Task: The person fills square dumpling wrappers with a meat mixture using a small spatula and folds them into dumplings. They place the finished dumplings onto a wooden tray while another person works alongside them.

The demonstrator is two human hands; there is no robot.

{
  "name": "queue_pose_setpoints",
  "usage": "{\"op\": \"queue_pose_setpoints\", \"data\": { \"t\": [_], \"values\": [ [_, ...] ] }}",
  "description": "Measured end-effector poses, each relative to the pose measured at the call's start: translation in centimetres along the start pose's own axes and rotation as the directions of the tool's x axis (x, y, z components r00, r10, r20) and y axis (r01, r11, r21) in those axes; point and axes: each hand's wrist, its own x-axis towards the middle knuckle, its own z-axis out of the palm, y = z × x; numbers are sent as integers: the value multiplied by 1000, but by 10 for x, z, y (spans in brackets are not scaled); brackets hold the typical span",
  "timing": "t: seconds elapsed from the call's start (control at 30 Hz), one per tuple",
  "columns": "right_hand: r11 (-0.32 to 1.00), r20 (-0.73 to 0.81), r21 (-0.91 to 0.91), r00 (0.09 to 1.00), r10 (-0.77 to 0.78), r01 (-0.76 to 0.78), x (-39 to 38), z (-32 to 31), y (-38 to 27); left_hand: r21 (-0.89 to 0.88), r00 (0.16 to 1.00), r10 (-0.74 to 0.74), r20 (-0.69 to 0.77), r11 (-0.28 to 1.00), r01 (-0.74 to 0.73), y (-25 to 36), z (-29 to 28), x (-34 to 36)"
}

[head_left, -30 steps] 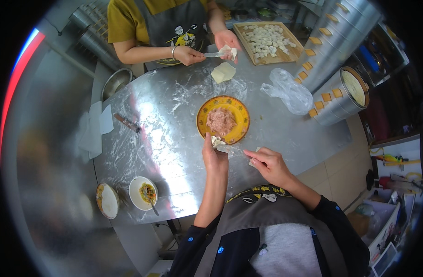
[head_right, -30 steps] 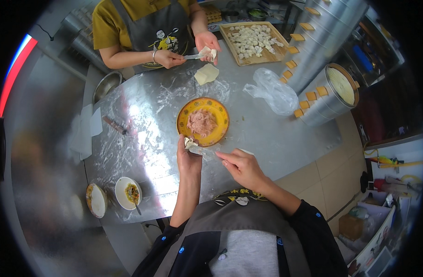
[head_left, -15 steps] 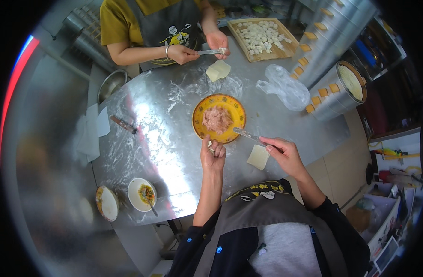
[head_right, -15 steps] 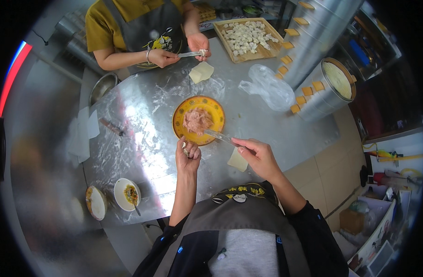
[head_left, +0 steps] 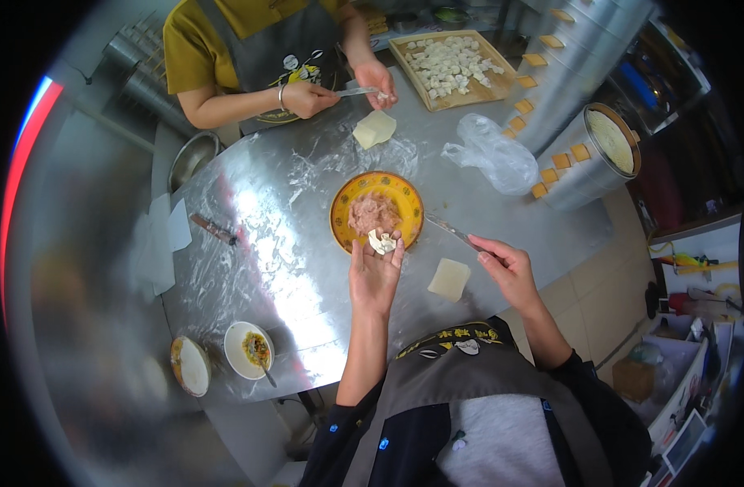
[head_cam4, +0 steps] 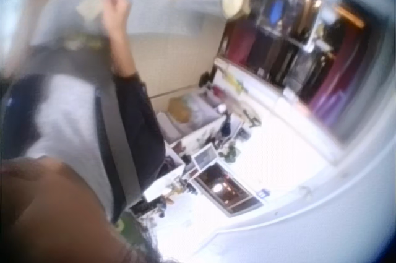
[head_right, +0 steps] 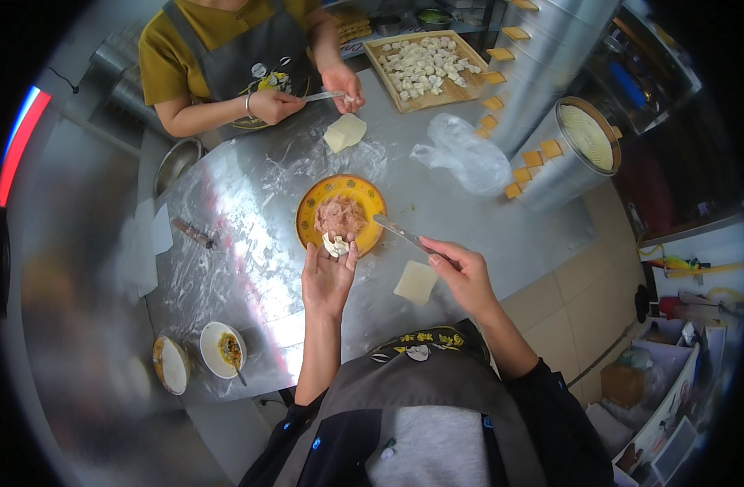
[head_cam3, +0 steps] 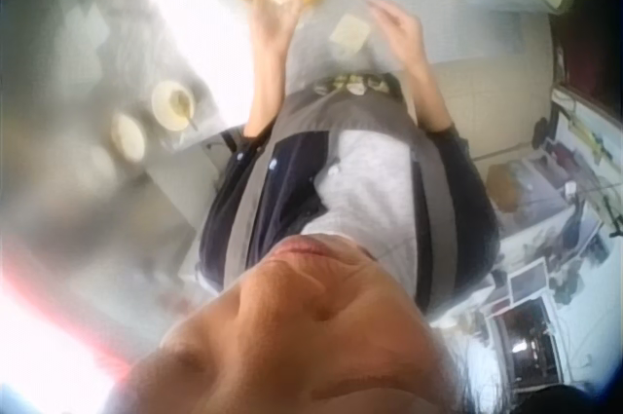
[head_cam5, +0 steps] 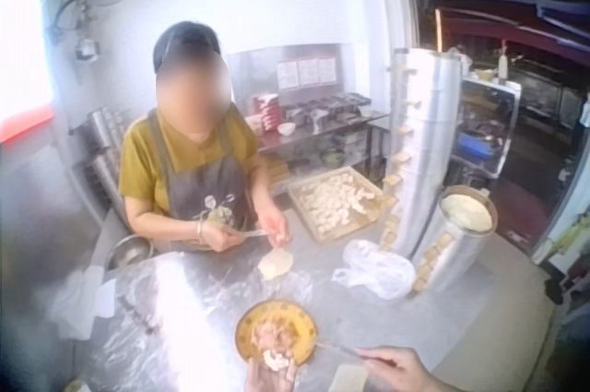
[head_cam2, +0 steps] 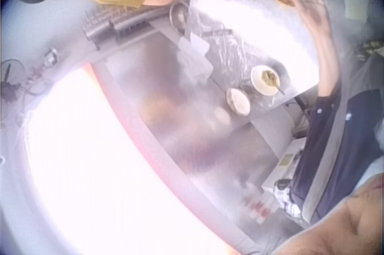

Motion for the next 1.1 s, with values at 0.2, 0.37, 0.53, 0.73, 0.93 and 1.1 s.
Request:
{"op": "queue_pose_setpoints", "data": {
  "t": [0.2,0.37,0.53,0.73,0.93,1.1],
  "values": [
    [999,-74,5,996,52,-52,-3,-19,-3,71,960,-95,263,994,79,-18,-30,24],
    [998,-107,42,993,45,-41,-3,-34,1,70,972,-133,193,990,121,-39,-15,26],
    [999,-160,27,987,-20,24,0,-43,8,82,976,-145,160,988,133,-48,12,20],
    [993,-124,80,987,102,-93,1,-52,8,100,955,-228,190,972,212,-51,-30,29],
    [990,-250,139,966,69,-35,4,-79,21,276,897,-422,-131,853,442,-99,-51,52],
    [978,-325,168,929,174,-124,2,-102,27,445,899,-381,215,858,257,-112,47,216]
  ]
}}
